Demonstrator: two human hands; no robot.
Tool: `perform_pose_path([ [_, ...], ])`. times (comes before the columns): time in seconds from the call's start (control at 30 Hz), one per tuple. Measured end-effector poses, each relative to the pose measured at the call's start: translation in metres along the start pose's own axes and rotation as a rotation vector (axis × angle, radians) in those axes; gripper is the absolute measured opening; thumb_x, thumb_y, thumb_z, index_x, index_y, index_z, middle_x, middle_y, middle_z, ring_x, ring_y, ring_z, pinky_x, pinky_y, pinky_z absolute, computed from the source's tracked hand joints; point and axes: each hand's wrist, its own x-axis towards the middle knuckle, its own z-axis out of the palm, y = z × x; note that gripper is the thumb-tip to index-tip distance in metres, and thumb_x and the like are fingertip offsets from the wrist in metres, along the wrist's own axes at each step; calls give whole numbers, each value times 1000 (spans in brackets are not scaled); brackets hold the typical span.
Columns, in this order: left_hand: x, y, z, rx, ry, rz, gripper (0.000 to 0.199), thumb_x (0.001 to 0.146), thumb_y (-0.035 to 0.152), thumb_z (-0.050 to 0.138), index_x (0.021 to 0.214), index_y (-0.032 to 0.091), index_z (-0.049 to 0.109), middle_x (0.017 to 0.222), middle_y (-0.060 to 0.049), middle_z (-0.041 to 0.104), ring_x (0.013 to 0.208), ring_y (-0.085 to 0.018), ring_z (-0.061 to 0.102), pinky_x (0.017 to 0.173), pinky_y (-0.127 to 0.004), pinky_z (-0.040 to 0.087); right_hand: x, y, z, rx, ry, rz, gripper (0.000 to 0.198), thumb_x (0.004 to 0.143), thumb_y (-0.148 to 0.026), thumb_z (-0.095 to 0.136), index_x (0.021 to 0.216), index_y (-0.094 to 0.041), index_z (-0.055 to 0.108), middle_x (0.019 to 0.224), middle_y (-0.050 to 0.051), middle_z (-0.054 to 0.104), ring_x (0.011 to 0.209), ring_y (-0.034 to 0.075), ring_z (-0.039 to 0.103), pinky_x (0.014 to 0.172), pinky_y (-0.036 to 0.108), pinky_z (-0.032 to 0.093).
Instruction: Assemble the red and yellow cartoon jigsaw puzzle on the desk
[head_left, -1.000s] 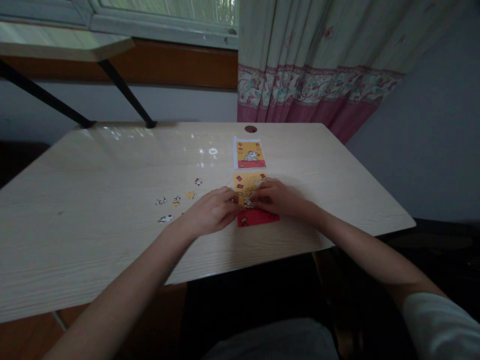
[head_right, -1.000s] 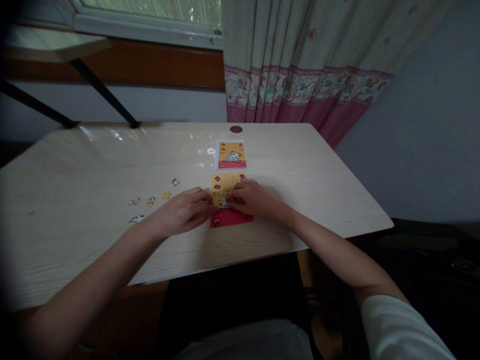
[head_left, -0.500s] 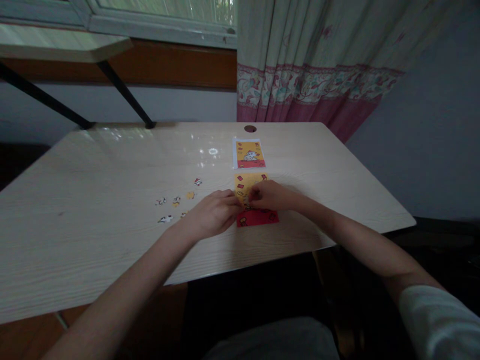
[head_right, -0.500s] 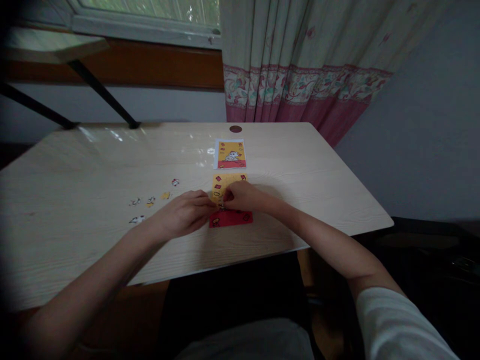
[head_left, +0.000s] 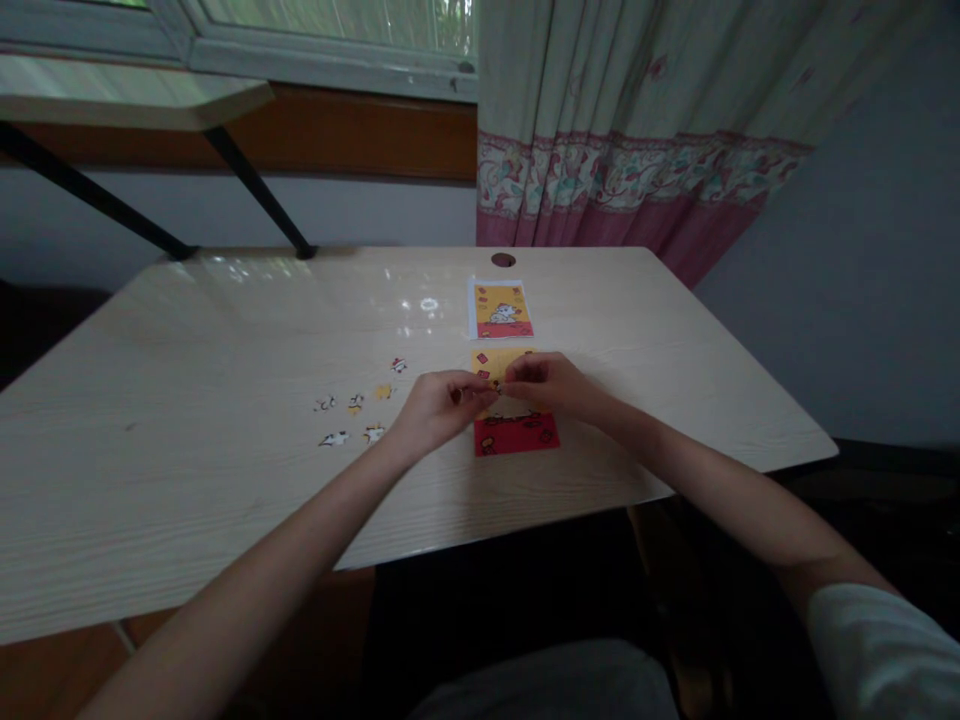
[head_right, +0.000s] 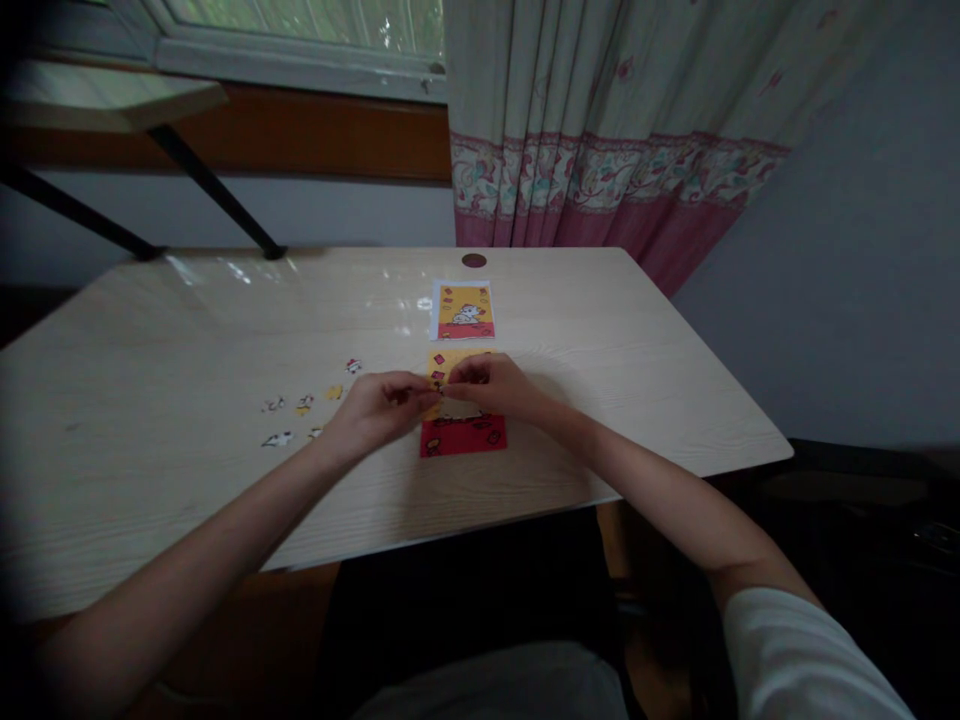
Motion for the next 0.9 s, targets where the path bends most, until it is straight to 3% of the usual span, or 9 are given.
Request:
perform_pose_path([
  [0.2,3,-3,6,-224,-55,-103,22,79,34,56,73,14,64,62,0,60,51,-8,47,45,-21,33,-2,0,1,-133,40,-92,30,72,-44,68,78,-14,66,67,0,62,52,6,45,48,21,36],
  [0.37,3,4,1,-283,-221,-92,19,78,30,55,65,16,56,54,4,49,48,-7,40,46,-21,30,-6,-10,-11,-342,-5,-371,23,85,-33,58,101,-19,66,79,1,65,64,8,51,61,23,41],
  [0.47,3,4,0,-281,-239,-82,19,79,29,54,65,16,56,54,4,48,49,-8,40,47,-21,31,-9,-14,-14,-483,-42,-479,16,86,-29,58,97,-21,67,83,2,66,77,11,55,72,26,43],
  [0.67,5,-2,1,-346,-173,-126,19,78,32,54,74,15,61,61,1,56,52,-8,43,47,-20,31,-14,-8,-15,-549,32,-468,11,82,-30,63,84,-20,66,75,1,65,73,12,56,68,25,43],
  [0.9,6,-8,6,-313,-195,-111,22,80,34,53,72,15,61,62,0,57,52,-9,46,46,-21,32,-21,-3,-14,-567,58,-471,12,82,-29,63,76,-20,67,76,3,66,76,14,56,72,28,44],
])
